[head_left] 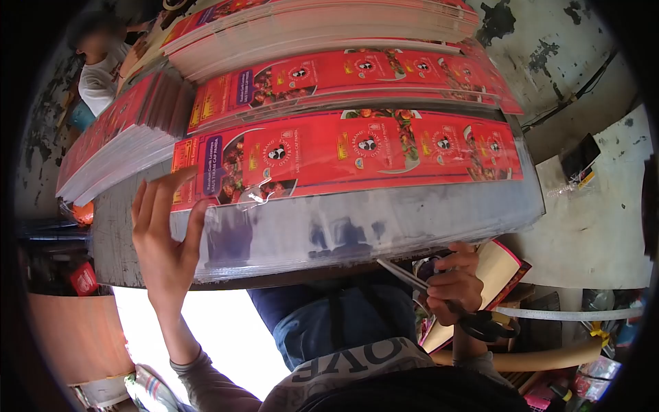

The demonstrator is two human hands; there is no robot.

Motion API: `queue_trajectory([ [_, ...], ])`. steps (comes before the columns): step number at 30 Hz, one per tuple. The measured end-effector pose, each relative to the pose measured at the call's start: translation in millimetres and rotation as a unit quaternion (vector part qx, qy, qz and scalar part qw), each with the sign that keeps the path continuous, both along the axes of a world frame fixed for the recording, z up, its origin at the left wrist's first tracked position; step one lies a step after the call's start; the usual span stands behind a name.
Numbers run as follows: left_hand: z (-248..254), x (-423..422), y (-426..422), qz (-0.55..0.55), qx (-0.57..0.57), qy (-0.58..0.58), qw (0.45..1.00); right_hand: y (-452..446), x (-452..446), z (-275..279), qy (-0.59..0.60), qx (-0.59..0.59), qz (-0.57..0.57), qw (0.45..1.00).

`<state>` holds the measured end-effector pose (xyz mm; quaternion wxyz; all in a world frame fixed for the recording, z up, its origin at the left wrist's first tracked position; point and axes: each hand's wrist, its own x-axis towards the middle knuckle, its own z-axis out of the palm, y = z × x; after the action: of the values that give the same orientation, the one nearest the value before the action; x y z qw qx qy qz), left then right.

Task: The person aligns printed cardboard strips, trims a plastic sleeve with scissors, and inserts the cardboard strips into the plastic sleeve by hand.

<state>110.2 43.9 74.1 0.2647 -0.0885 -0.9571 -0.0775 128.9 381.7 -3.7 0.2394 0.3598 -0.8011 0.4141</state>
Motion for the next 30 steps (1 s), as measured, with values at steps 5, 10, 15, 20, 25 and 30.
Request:
queue_trajectory([
  [5,-20.7,30.9,-31.0,0.112,0.125,0.024,0.986,-3.7,-4.5,-10.0,-0.014,-0.015,-0.251,0.968],
  [10,-38.5,41.1,-50.4,0.164,0.184,0.041,0.968,-11.7,2.1,11.8,-0.017,0.039,0.025,0.999],
  [15,-51.4,44.9,-59.5,0.168,0.201,0.055,0.963,-5.3,-7.2,-0.3,0.044,0.017,-0.23,0.972],
  [20,-63.7,40.7,-72.0,0.173,0.201,0.04,0.963,-5.2,1.4,-5.2,0.04,-0.006,-0.054,0.998],
  [25,-77.8,34.3,-79.6,0.188,0.236,0.03,0.953,-16.5,2.2,-11.4,0.004,-0.027,-0.208,0.978],
  [30,-87.3,30.1,-75.4,0.204,0.26,0.001,0.944,-21.8,4.8,12.1,0.008,0.037,0.065,0.997],
])
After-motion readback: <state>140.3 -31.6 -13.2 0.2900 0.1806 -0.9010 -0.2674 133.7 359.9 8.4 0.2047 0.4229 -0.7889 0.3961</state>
